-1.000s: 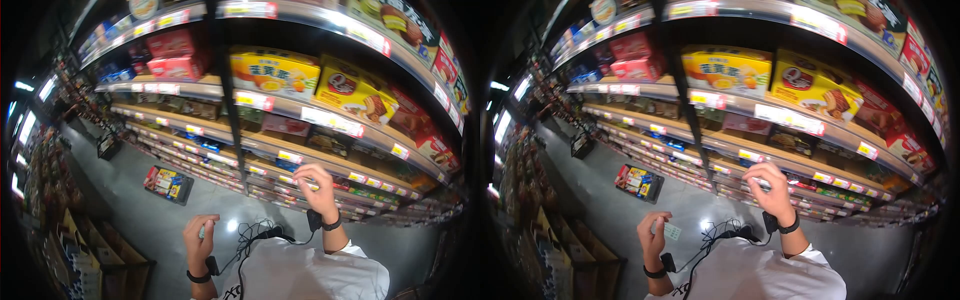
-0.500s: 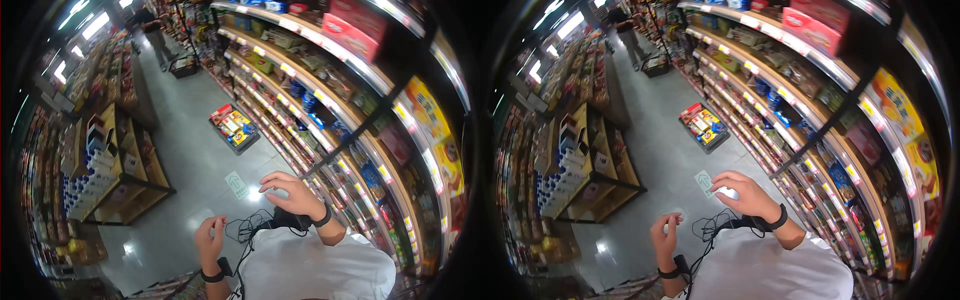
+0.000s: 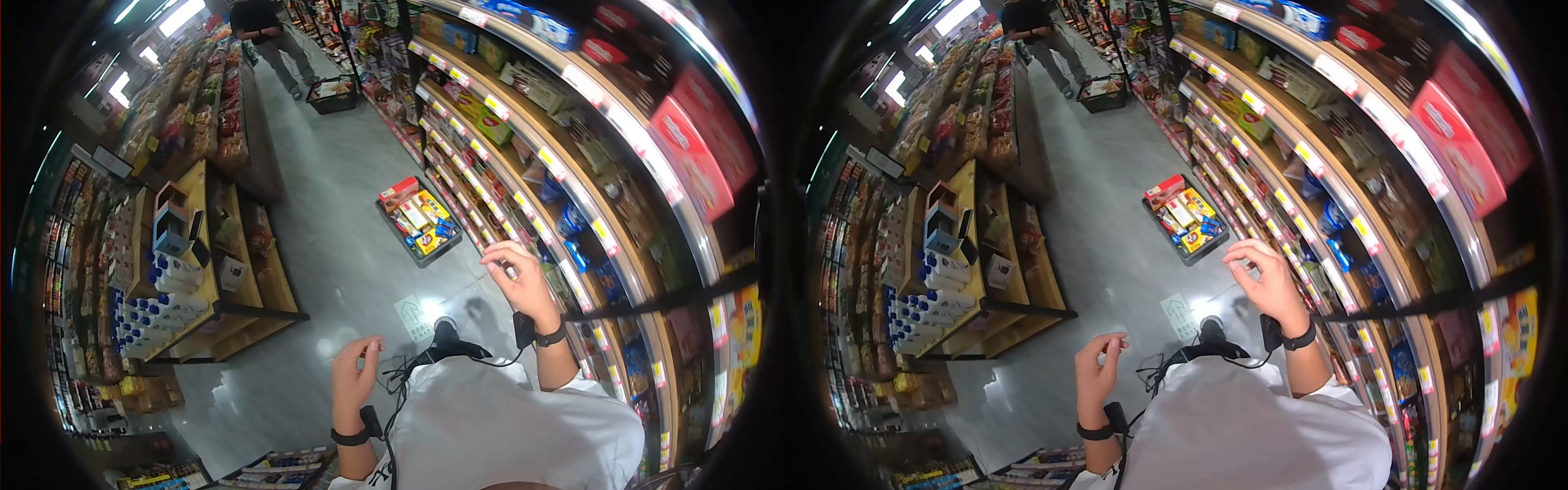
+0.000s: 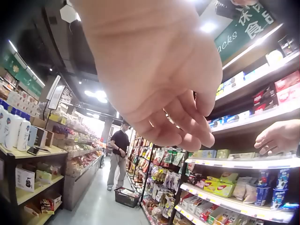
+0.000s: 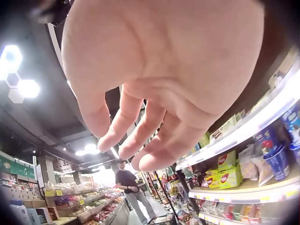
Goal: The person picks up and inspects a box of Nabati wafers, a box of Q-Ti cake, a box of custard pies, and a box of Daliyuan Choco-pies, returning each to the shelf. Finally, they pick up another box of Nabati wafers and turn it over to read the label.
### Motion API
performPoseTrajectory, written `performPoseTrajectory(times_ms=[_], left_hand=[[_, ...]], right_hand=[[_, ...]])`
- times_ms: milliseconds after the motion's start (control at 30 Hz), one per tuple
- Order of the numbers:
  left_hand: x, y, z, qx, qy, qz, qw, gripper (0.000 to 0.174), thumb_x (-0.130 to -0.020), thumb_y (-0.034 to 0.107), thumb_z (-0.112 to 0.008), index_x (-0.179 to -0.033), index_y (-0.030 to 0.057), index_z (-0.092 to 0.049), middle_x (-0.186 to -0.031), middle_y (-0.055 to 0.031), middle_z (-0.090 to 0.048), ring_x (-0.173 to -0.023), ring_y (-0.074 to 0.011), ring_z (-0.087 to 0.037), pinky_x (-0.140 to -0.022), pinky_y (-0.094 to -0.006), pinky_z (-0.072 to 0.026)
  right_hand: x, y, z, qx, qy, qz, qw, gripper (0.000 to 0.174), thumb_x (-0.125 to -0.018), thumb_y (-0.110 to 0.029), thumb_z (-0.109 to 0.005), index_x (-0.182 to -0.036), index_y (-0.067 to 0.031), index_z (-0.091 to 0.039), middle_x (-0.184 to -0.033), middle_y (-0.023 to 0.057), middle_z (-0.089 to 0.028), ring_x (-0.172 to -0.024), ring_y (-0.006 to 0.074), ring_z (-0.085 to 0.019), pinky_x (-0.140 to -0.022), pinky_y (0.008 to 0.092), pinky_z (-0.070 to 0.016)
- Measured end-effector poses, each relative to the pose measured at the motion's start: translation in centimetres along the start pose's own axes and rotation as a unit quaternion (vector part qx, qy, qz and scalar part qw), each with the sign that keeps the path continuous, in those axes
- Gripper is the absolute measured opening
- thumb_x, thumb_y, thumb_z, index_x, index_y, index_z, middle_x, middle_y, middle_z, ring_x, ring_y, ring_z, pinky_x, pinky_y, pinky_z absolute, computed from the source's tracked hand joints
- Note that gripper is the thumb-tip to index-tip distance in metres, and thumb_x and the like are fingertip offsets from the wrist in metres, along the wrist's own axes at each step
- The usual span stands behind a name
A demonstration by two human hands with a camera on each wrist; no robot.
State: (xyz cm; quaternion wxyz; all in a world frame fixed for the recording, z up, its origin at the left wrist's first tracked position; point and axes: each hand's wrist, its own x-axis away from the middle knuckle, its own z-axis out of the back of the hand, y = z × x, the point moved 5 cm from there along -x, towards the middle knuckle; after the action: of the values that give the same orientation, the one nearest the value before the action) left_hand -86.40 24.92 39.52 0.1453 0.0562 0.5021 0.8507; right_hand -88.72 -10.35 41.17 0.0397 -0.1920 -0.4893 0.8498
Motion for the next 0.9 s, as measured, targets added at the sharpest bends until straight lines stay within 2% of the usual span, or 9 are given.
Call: performPoseTrajectory(times_ms=[133, 233, 267, 333, 433, 533, 633, 767, 900], left_hand=[[-5.4, -2.2, 1.6, -0.014, 0.024, 0.036, 0.999, 0.018, -0.103, 0.012, -0.064, -0.111, 0.0016, -0.077, -0.091, -0.0114, -0.077, -0.084, -0.0204, -0.074, -0.078, -0.0304, -0.055], [-8.2, -4.4, 3.4, 0.013, 0.05, 0.051, 0.997, 0.021, -0.103, 0.014, -0.064, -0.111, -0.0008, -0.077, -0.089, -0.0093, -0.078, -0.077, -0.0134, -0.068, -0.074, -0.0287, -0.0536], [-9.3, -5.5, 4.4, 0.0, 0.063, 0.066, 0.996, 0.021, -0.104, 0.014, -0.064, -0.112, -0.0003, -0.077, -0.09, -0.0099, -0.078, -0.077, -0.0147, -0.069, -0.074, -0.0291, -0.0539], [-10.8, -7.5, 6.7, -0.027, 0.081, 0.1, 0.991, 0.02, -0.104, 0.014, -0.064, -0.112, 0.0006, -0.076, -0.092, -0.0111, -0.078, -0.077, -0.0174, -0.071, -0.073, -0.0299, -0.0544], [-13.7, -10.4, 10.1, -0.017, 0.106, 0.127, 0.986, 0.021, -0.104, 0.015, -0.064, -0.114, 0.0008, -0.076, -0.091, -0.0104, -0.079, -0.074, -0.0152, -0.069, -0.072, -0.0295, -0.0538], [-17.6, -13.2, 13.2, -0.02, 0.118, 0.12, 0.985, 0.022, -0.104, 0.015, -0.064, -0.115, 0.001, -0.076, -0.089, -0.01, -0.078, -0.076, -0.0137, -0.068, -0.072, -0.0289, -0.0532], [-22.4, -14.8, 16.3, -0.023, 0.096, 0.089, 0.991, 0.022, -0.105, 0.015, -0.063, -0.116, 0.0004, -0.076, -0.089, -0.01, -0.078, -0.077, -0.014, -0.068, -0.072, -0.0289, -0.0527], [-29.9, -15.8, 20.5, -0.017, 0.091, 0.098, 0.991, 0.022, -0.106, 0.015, -0.062, -0.116, -0.0003, -0.075, -0.089, -0.0097, -0.077, -0.078, -0.0142, -0.068, -0.073, -0.0287, -0.0529], [-38.3, -16.5, 21.0, -0.065, -0.003, 0.082, 0.994, 0.023, -0.106, 0.014, -0.06, -0.117, -0.0009, -0.073, -0.09, -0.0099, -0.077, -0.078, -0.0133, -0.067, -0.072, -0.0285, -0.0522]], right_hand=[[-8.0, 1.2, -2.6, 0.012, -0.002, 0.039, 0.999, 0.011, -0.096, -0.005, -0.071, -0.105, -0.0034, -0.077, -0.115, 0.0099, -0.073, -0.103, 0.022, -0.072, -0.083, 0.0316, -0.0562], [-13.0, 1.8, -5.8, -0.038, -0.036, 0.022, 0.998, 0.01, -0.096, -0.006, -0.071, -0.104, -0.0027, -0.077, -0.114, 0.0101, -0.073, -0.103, 0.0207, -0.071, -0.082, 0.0305, -0.0557], [-14.7, 1.9, -6.7, -0.043, -0.041, 0.036, 0.998, 0.01, -0.097, -0.007, -0.071, -0.104, -0.0026, -0.077, -0.113, 0.0082, -0.073, -0.101, 0.0171, -0.07, -0.082, 0.0283, -0.0541], [-17.9, 4.2, -8.8, -0.093, -0.038, 0.001, 0.995, 0.01, -0.098, -0.006, -0.07, -0.104, -0.0026, -0.077, -0.112, 0.0069, -0.073, -0.099, 0.0143, -0.068, -0.081, 0.027, -0.0526], [-22.4, 4.9, -11.5, -0.155, -0.008, -0.046, 0.987, 0.01, -0.1, -0.006, -0.068, -0.104, -0.002, -0.076, -0.11, 0.0055, -0.071, -0.098, 0.0111, -0.065, -0.082, 0.025, -0.0496], [-26.5, 5.0, -14.0, -0.131, 0.026, -0.044, 0.99, 0.012, -0.102, -0.009, -0.067, -0.105, -0.0008, -0.076, -0.112, 0.0054, -0.07, -0.099, 0.011, -0.065, -0.086, 0.0261, -0.0501], [-29.3, 6.4, -17.4, -0.155, 0.052, -0.08, 0.983, 0.014, -0.102, -0.01, -0.066, -0.106, -0.001, -0.076, -0.114, 0.0057, -0.07, -0.1, 0.0116, -0.066, -0.087, 0.0267, -0.0506], [-32.8, 6.5, -21.1, -0.163, 0.085, -0.106, 0.977, 0.014, -0.102, -0.009, -0.066, -0.107, -0.0014, -0.076, -0.112, 0.0052, -0.07, -0.1, 0.0118, -0.066, -0.088, 0.0269, -0.0506], [-33.7, 8.6, -20.7, -0.129, 0.137, -0.139, 0.972, 0.014, -0.103, -0.008, -0.065, -0.107, -0.0008, -0.076, -0.112, 0.005, -0.071, -0.1, 0.0119, -0.065, -0.087, 0.027, -0.0503]])
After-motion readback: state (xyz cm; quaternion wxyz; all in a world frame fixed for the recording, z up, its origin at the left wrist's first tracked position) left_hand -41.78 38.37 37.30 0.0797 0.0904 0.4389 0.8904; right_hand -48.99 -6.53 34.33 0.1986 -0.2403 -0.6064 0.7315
